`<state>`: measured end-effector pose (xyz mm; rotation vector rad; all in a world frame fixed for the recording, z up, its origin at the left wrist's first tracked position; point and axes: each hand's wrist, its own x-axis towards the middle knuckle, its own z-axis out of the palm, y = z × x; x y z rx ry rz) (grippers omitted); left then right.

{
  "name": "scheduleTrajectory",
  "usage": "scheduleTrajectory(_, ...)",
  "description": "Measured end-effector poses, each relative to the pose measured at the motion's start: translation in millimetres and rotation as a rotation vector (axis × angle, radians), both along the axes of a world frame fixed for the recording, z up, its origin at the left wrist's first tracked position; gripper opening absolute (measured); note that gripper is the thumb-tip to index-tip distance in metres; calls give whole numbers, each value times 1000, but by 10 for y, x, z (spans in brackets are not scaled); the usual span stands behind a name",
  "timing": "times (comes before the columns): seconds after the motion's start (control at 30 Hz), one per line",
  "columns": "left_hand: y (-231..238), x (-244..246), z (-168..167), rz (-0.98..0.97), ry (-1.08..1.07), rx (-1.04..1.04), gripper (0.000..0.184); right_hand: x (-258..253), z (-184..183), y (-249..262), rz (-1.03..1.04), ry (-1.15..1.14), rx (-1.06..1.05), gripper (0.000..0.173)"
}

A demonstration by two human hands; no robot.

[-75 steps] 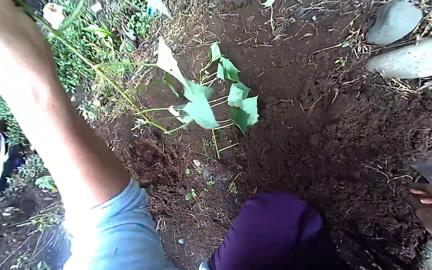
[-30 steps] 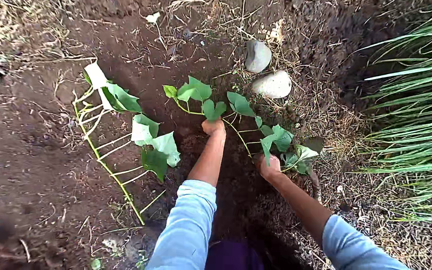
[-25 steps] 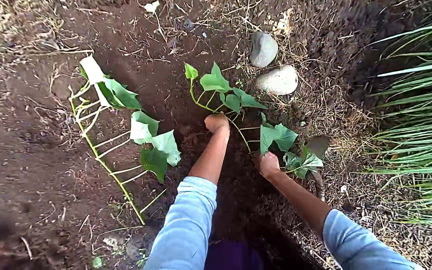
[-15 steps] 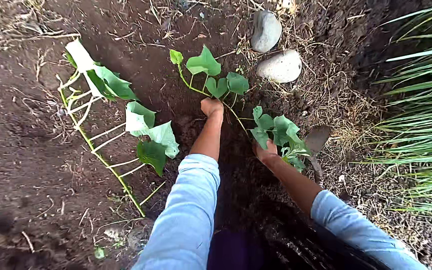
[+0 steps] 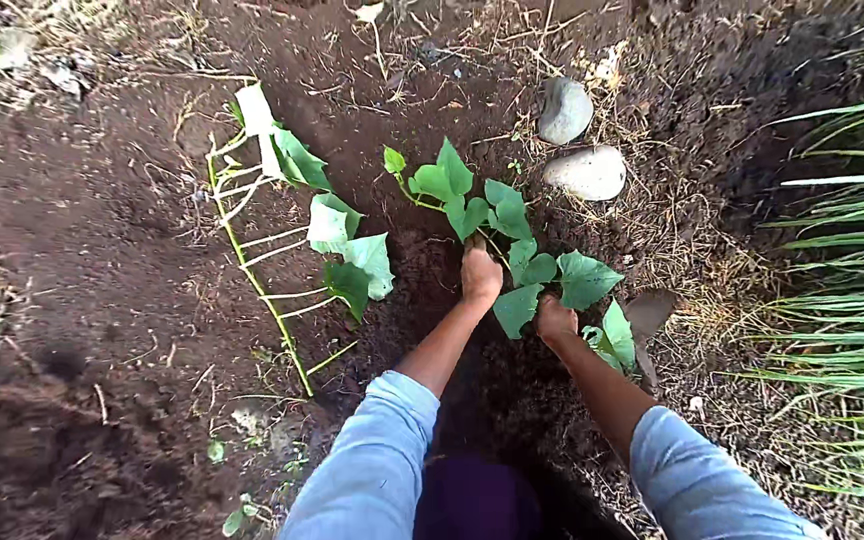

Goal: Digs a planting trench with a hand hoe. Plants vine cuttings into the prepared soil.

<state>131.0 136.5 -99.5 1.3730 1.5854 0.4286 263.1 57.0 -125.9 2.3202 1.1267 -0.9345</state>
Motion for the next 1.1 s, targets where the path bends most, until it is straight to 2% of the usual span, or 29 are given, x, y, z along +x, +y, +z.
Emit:
scheduleTrajectory(0.1, -301, -411, 366, 36, -6, 212, 38, 15, 54, -14, 144, -21, 32, 52)
scheduleTrajectory(0.2, -295, -1177, 524, 256, 162, 486, 29, 31, 157, 5, 293, 19, 62, 45)
scheduleTrajectory(0.27, -184, -1805, 578, 429, 288, 524, 29, 25, 287, -19, 359, 38, 48, 40)
scheduleTrajectory(0.37, 64, -2592, 548, 603, 505, 230, 36, -182, 553, -193, 410, 36, -30, 38)
scheduleTrajectory(0.43, 214, -2883, 420, 607, 657, -12, 50, -345, 703, -412, 427, 63, -9, 38)
scheduleTrajectory(0.5, 298, -3038, 301, 592, 693, -162, 56, -468, 764, -624, 429, 92, 51, 38)
scheduleTrajectory(0.57, 355, -3094, 296, 606, 647, -208, 60, -527, 736, -801, 419, 173, 142, 37)
scheduleTrajectory(0.7, 416, -3241, 248, 709, 470, -192, 57, -573, 666, -1048, 425, 369, 274, 36)
scheduleTrajectory(0.83, 394, -3370, 247, 508, 633, -279, 47, -625, 631, -1153, 410, 467, 287, 35)
scheduleTrajectory(0.93, 380, -3551, 237, 453, 547, -263, 42, -604, 570, -1160, 363, 512, 256, 36)
scheduleTrajectory(1.0, 345, -3644, 441, 553, 402, -191, 37, -572, 527, -1156, 343, 549, 297, 35)
scheduleTrajectory(1.1, 290, -3617, 970, 700, 105, -37, 30, -520, 559, -1077, 302, 607, 362, 33)
